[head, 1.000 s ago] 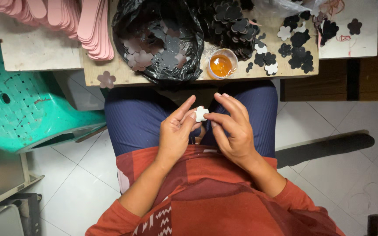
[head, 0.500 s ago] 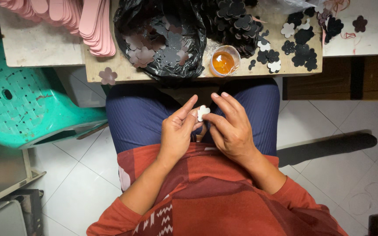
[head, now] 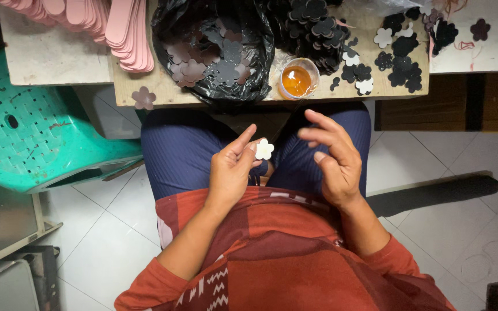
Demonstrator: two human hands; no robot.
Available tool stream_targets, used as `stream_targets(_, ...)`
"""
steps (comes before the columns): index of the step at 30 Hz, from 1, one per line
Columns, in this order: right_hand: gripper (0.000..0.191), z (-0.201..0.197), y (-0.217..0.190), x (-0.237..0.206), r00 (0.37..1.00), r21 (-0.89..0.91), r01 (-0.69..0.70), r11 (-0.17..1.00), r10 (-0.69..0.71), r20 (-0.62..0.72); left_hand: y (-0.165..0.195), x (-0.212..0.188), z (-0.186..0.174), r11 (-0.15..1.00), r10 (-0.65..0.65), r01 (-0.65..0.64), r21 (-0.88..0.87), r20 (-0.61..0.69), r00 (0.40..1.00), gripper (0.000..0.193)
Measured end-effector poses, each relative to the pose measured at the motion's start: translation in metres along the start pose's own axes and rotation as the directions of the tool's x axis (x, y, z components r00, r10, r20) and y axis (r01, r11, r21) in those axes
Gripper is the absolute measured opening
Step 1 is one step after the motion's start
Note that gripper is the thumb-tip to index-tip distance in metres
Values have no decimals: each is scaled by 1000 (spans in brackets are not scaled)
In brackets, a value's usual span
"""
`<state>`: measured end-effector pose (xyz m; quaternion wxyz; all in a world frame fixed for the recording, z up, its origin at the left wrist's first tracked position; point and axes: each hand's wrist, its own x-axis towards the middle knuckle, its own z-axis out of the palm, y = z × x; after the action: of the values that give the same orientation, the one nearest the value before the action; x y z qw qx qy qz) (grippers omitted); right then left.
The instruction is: The person repeatedly picks up small black and white flower-shaped pieces from a black bag and the table, aligns them, and presses them together by hand. The assembled pieces are placed on the table. The person handles the pieces one at a time throughout the clip.
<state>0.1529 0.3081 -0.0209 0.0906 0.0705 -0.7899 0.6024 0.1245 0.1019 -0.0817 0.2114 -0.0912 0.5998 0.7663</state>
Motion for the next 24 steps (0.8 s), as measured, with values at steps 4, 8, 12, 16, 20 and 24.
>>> stream_targets(4,59,9,6,5,994,29,-71,997,68,91,-1,1,3,1000,5,-5,-20,21,1000,45)
stream_targets(8,71,10,8,6,965,-315,-46,948,124,233,-4,3,0,1000,27,-27,2,-11,1000,45)
stream_targets(12,60,-8,8,9,984,-790,-181,585,109,-144,-6,11,-14,996,88,-85,32,-125,988,43)
stream_targets(16,72,-33,6,12,912,-764,-108,636,-242,-331,-9,16,-23,996,92,-92,8,-118,989,43)
stream_targets(20,74,-18,11,11,933,-553,235,799,-346,-103,-14,19,-8,997,25,-20,-81,57,998,47)
stream_targets(24,75,13,19,3,987,-327,153,933,-158,12,-12,18,-2,988,-62,88,-130,189,980,51)
